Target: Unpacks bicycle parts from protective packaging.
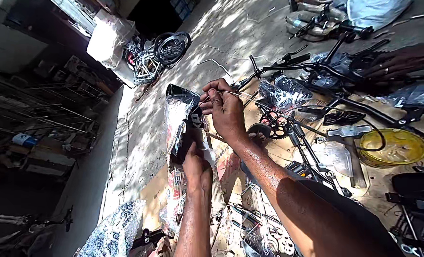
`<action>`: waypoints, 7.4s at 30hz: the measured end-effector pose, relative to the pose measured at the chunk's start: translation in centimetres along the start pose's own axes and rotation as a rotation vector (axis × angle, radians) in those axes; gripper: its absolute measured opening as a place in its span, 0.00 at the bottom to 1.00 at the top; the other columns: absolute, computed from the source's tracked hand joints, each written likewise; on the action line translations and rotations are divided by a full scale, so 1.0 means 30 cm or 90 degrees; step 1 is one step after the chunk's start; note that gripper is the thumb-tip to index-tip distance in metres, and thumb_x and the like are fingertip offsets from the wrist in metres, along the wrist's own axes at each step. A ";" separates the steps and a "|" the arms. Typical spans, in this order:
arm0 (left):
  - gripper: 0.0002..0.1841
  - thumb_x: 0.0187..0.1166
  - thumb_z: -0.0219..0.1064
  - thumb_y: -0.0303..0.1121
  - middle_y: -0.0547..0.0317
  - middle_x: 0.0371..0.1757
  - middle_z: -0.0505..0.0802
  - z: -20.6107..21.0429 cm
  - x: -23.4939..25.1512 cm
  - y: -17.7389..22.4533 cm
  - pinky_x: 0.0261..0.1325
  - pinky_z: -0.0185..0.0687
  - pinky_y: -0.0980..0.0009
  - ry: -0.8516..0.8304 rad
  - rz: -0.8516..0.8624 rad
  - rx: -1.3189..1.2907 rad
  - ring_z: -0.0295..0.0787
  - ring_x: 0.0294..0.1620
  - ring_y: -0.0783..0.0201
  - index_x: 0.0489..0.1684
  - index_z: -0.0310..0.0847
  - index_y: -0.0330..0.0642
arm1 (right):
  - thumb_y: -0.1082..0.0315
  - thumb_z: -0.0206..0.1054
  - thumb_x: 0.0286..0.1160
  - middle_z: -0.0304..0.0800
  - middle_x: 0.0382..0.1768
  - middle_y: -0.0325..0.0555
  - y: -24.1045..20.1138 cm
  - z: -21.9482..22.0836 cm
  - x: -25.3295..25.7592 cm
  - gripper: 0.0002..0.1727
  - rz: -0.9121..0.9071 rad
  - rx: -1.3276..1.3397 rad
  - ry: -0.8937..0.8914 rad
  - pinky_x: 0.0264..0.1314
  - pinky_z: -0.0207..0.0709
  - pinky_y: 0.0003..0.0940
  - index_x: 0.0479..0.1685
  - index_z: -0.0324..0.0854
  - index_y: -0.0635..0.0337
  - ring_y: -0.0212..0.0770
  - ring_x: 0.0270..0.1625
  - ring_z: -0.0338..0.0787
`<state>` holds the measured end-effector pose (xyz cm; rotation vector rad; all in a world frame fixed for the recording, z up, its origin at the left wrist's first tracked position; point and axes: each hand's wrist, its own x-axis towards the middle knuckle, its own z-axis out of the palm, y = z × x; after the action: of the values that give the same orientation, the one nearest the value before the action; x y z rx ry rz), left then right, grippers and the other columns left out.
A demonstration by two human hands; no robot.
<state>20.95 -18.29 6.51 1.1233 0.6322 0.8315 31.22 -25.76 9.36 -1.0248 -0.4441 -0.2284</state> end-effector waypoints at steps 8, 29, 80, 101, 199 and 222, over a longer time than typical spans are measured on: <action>0.11 0.88 0.58 0.29 0.55 0.55 0.90 0.012 0.014 -0.015 0.65 0.83 0.63 -0.036 -0.003 -0.066 0.87 0.59 0.62 0.62 0.78 0.40 | 0.68 0.50 0.94 0.94 0.42 0.44 -0.028 -0.024 0.016 0.14 0.000 -0.015 0.011 0.43 0.95 0.37 0.56 0.82 0.60 0.38 0.39 0.97; 0.14 0.89 0.60 0.34 0.54 0.58 0.90 0.031 0.035 -0.033 0.68 0.84 0.60 -0.027 0.013 -0.174 0.87 0.62 0.61 0.68 0.76 0.42 | 0.68 0.53 0.92 0.97 0.43 0.37 0.009 0.024 0.017 0.15 -0.009 -0.117 -0.055 0.50 0.91 0.35 0.55 0.88 0.54 0.32 0.41 0.96; 0.14 0.90 0.44 0.41 0.53 0.52 0.86 -0.437 -0.008 -0.221 0.66 0.81 0.56 0.148 -0.124 -0.419 0.86 0.57 0.56 0.56 0.72 0.45 | 0.60 0.76 0.70 0.88 0.61 0.66 0.142 0.144 -0.301 0.25 0.267 -0.475 -0.486 0.75 0.73 0.59 0.61 0.84 0.70 0.61 0.69 0.85; 0.06 0.81 0.65 0.29 0.50 0.47 0.92 -0.502 0.039 -0.231 0.58 0.88 0.52 -0.014 -0.122 -0.361 0.91 0.50 0.54 0.50 0.83 0.43 | 0.60 0.72 0.75 0.90 0.59 0.64 0.203 0.131 -0.333 0.21 0.148 -0.413 -0.477 0.74 0.74 0.60 0.59 0.87 0.68 0.59 0.68 0.87; 0.10 0.91 0.51 0.23 0.43 0.48 0.95 -0.558 -0.074 -0.220 0.52 0.94 0.60 0.117 -0.116 -0.088 0.97 0.47 0.52 0.61 0.74 0.29 | 0.46 0.74 0.75 0.90 0.34 0.47 -0.031 -0.069 0.028 0.25 0.317 -0.146 0.015 0.37 0.84 0.47 0.56 0.82 0.58 0.44 0.31 0.89; 0.10 0.93 0.52 0.28 0.49 0.25 0.90 -0.773 -0.157 -0.250 0.24 0.90 0.64 0.156 -0.058 0.265 0.90 0.19 0.58 0.47 0.76 0.29 | 0.55 0.73 0.80 0.95 0.42 0.51 0.073 0.011 0.030 0.17 0.304 -0.070 -0.157 0.48 0.91 0.50 0.54 0.86 0.59 0.46 0.40 0.96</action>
<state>1.82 -11.72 -7.87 1.3643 1.0883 0.7852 32.79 -24.33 8.23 -1.2420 -0.3986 0.3067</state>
